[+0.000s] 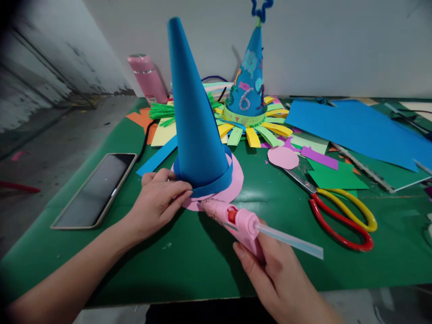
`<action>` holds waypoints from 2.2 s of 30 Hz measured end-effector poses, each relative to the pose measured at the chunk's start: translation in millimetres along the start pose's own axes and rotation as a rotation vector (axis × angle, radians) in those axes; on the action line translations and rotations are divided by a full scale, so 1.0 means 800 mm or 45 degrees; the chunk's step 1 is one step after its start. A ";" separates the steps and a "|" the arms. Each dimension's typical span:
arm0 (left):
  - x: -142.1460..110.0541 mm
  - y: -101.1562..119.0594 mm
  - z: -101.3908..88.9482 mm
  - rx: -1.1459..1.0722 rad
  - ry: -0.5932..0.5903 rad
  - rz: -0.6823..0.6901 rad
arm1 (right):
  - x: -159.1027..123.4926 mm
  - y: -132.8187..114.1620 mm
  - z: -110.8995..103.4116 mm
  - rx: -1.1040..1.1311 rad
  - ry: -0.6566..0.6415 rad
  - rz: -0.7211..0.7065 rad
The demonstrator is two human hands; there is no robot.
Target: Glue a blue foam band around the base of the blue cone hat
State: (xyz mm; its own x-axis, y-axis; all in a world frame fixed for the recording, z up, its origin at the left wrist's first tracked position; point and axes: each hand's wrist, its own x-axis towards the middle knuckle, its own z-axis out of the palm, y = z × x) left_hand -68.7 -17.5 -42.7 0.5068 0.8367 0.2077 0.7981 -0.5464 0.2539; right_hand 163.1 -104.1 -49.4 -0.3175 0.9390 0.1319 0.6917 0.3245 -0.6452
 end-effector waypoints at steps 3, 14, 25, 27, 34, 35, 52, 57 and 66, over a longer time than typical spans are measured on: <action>0.000 0.000 0.000 0.002 -0.021 -0.009 | 0.001 0.001 0.002 -0.005 -0.008 -0.014; -0.001 -0.001 0.002 -0.012 -0.010 -0.012 | 0.009 -0.001 0.005 0.028 -0.072 -0.006; 0.001 -0.003 0.003 -0.022 -0.004 -0.009 | 0.009 0.003 0.009 0.024 -0.019 -0.021; 0.001 -0.003 0.003 -0.023 -0.001 -0.011 | 0.008 0.002 0.008 0.021 -0.027 -0.028; 0.000 -0.003 0.004 -0.025 0.008 -0.012 | 0.012 -0.002 0.008 0.015 -0.009 -0.025; -0.001 -0.003 0.004 -0.025 0.011 -0.013 | 0.012 -0.002 0.008 0.012 -0.001 -0.028; -0.001 -0.004 0.005 -0.023 0.010 -0.004 | 0.012 -0.002 0.008 -0.059 0.029 -0.065; -0.001 -0.005 0.005 -0.020 0.017 0.008 | 0.009 0.000 0.008 -0.016 -0.020 -0.034; -0.001 -0.005 0.004 -0.020 0.007 0.008 | 0.007 0.007 0.007 -0.024 -0.022 -0.013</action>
State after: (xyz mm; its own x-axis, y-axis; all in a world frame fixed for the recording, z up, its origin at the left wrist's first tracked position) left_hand -71.2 -16.4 -46.9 0.5097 0.8333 0.2141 0.7898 -0.5519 0.2676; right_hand 161.5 -97.2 -56.6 -0.3359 0.9335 0.1255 0.7005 0.3367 -0.6292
